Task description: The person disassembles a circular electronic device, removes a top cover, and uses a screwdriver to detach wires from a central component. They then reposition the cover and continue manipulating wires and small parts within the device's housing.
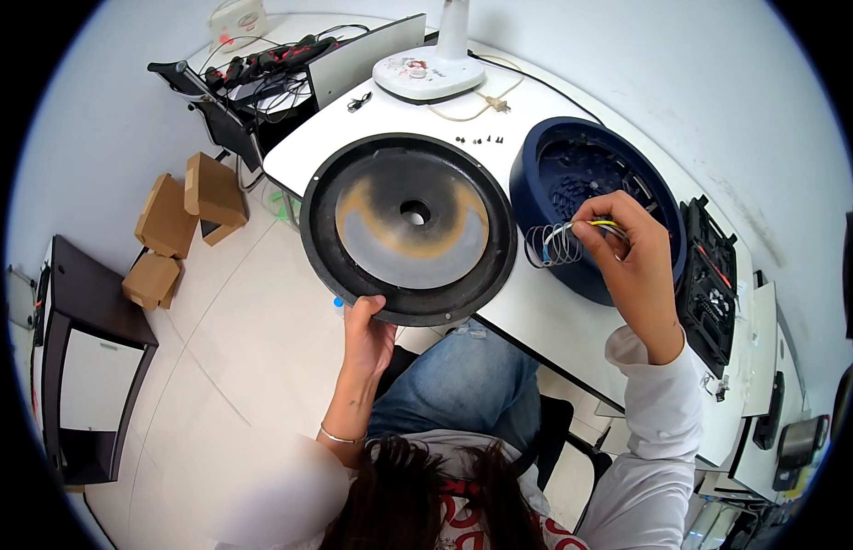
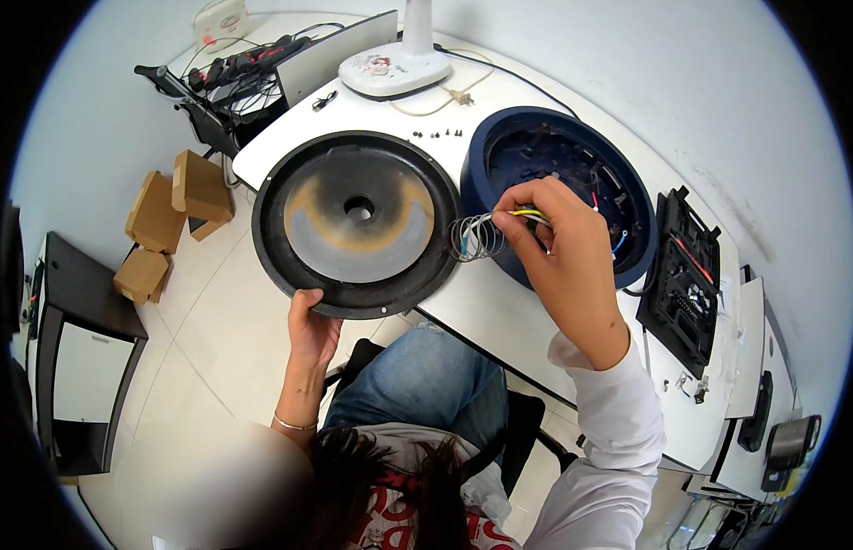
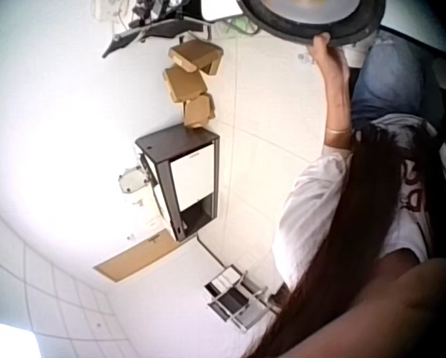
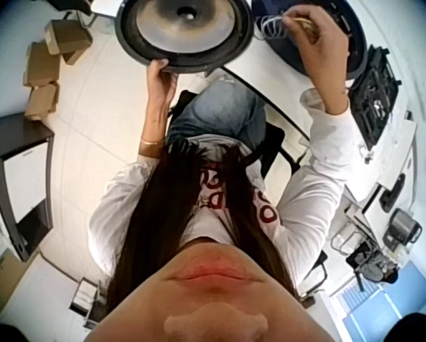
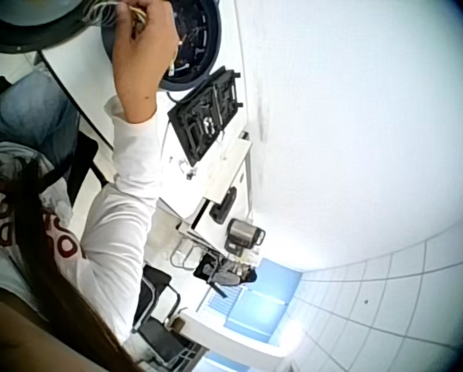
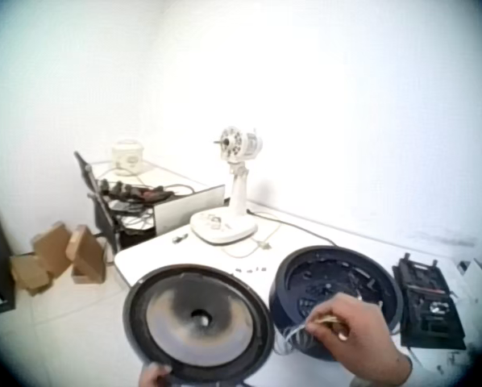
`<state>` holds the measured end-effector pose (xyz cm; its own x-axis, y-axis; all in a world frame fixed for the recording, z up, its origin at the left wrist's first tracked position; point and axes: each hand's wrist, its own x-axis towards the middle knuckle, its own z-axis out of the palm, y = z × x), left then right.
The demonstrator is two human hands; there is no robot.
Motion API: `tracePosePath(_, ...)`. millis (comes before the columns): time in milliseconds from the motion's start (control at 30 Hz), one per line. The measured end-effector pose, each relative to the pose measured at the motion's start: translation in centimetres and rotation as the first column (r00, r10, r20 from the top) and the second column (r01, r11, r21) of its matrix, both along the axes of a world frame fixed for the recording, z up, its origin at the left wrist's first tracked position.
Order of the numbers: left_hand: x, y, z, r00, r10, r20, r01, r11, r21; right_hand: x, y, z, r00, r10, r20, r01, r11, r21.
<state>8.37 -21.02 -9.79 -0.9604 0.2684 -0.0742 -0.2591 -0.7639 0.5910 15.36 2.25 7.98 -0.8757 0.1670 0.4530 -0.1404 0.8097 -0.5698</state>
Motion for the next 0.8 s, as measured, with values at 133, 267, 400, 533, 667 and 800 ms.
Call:
tracePosePath(133, -0.4, 0.2, 0.3, 0.997, 0.075, 0.016, -0.071, 0.981, -0.179, -0.1, -0.4, -0.5, 1.0, 0.013, 0.028, -0.013, 1.0, -0.023)
tracePosePath(267, -0.5, -0.1, 0.5, 0.999, 0.035, -0.035, -0.045, 0.937, -0.346, 0.1, -0.8, -0.7, 0.998, 0.035, 0.045, -0.035, 0.999, -0.006)
tracePosePath(400, -0.8, 0.1, -0.4, 0.997, 0.063, -0.043, -0.075, 0.916, -0.394, 0.1, -1.1, -1.1, 0.998, 0.049, 0.028, -0.049, 0.999, -0.011)
tracePosePath(533, -0.9, 0.1, -1.0, 0.996, 0.072, -0.06, -0.092, 0.878, -0.47, 0.2, -1.4, -1.1, 0.999, 0.02, 0.036, -0.02, 1.0, -0.009)
tracePosePath(667, -0.7, 0.3, -1.0, 0.987, 0.15, -0.065, -0.163, 0.897, -0.411, -0.1, -1.5, -2.1, 0.999, 0.044, 0.005, -0.043, 0.989, -0.138)
tracePosePath(800, -0.9, 0.4, -1.2, 0.901, 0.341, -0.267, -0.422, 0.831, -0.363, 0.0, -1.5, -2.2, 1.0, 0.023, 0.019, -0.02, 0.99, -0.136)
